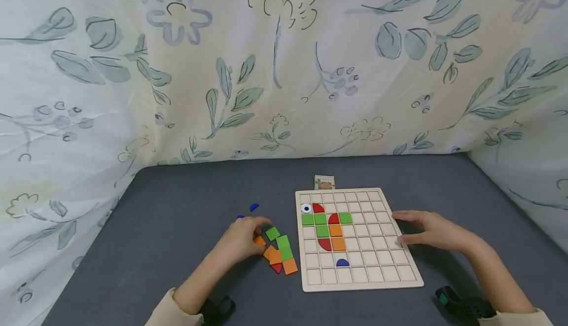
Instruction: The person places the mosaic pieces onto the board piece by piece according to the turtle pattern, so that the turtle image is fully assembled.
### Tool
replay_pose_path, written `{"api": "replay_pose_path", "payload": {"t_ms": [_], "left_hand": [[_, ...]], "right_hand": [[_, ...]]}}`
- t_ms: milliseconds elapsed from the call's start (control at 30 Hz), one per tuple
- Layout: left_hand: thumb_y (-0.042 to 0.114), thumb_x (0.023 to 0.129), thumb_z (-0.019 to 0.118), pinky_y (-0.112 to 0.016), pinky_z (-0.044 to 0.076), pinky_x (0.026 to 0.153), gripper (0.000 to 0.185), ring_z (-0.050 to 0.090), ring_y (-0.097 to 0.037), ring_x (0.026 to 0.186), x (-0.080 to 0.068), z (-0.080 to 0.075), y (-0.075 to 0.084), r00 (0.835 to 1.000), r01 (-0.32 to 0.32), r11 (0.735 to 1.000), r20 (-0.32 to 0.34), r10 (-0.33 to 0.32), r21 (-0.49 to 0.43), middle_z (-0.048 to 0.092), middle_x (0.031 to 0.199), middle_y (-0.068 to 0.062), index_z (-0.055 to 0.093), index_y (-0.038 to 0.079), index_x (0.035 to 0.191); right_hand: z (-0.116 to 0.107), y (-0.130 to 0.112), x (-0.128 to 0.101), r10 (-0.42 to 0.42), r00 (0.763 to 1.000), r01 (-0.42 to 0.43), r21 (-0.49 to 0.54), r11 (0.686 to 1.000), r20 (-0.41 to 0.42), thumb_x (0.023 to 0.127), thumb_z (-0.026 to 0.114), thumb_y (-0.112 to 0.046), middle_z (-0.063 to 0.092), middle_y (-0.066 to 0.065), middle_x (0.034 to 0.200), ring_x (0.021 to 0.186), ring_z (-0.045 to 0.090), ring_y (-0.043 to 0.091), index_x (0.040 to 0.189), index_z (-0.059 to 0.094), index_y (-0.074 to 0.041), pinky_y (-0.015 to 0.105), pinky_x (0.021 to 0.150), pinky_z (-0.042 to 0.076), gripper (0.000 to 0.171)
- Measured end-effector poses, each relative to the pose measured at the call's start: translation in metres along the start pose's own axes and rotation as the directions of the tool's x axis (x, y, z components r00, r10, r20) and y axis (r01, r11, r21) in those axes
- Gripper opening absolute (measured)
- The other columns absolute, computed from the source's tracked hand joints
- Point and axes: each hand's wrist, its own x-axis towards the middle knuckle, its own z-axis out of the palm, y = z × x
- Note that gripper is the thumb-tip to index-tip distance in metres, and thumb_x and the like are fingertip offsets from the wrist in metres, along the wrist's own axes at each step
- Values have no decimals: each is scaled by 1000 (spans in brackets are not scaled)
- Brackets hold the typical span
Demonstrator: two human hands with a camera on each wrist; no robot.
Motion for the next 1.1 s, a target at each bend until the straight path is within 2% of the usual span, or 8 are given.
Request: {"api": "replay_pose_path", "payload": {"t_ms": [167, 367, 500, 633, 900, 1100], "left_hand": [[8, 65, 81, -26, 42, 55, 48, 46, -10, 59, -1, 0, -3, 1000, 26, 999, -8, -26, -19, 57, 72, 1, 64, 6, 110], [6, 65, 80, -25, 43, 57, 46, 48, -10, 64, 2, -8, -3, 1000, -2, 999, 25, 3, -47, 59, 76, 0, 64, 7, 109], [5, 66, 77, -25, 44, 58, 45, 48, -11, 66, 5, -17, 1, 999, -18, 999, 28, 19, -48, 59, 78, 1, 65, 8, 109], [5, 66, 77, -25, 45, 60, 44, 50, -11, 68, 10, -19, 6, 999, -40, 999, 29, 41, -36, 60, 79, 1, 66, 8, 109], [10, 72, 77, -25, 46, 66, 39, 54, -13, 76, 31, -9, 35, 988, -117, 991, 96, 122, -57, 62, 83, 2, 67, 8, 109], [15, 74, 76, -20, 46, 65, 37, 57, -11, 78, 54, 7, 63, 963, -204, 975, 159, 216, -88, 65, 85, 2, 67, 10, 110]], "right_hand": [[-1, 1, -1, 0, 1000, 0, 15, 1000, 4, 80, 69, -38, 41, 30, 134, 123, 34, 51, 133, 43, 6, 61, 89, 37, 73], [-3, 3, -1, -2, 1000, 2, 22, 1000, 3, 80, 69, -38, 41, 30, 135, 123, 34, 51, 134, 43, 5, 61, 89, 37, 74], [-4, 3, -1, 8, 1000, -8, 17, 1000, 1, 80, 69, -39, 42, 30, 134, 123, 34, 51, 133, 44, 5, 61, 89, 38, 74], [-4, 2, -2, 14, 1000, -14, 18, 1000, 1, 80, 69, -39, 42, 29, 135, 124, 35, 51, 134, 44, 4, 61, 89, 37, 74], [-5, 2, -1, 20, 1000, -20, -3, 1000, 11, 80, 68, -39, 42, 29, 134, 122, 37, 50, 133, 44, 4, 60, 89, 39, 73], [-5, 0, -1, -12, 1000, 12, 2, 1000, 16, 81, 68, -38, 42, 30, 134, 122, 37, 51, 134, 44, 5, 59, 89, 39, 72]]}}
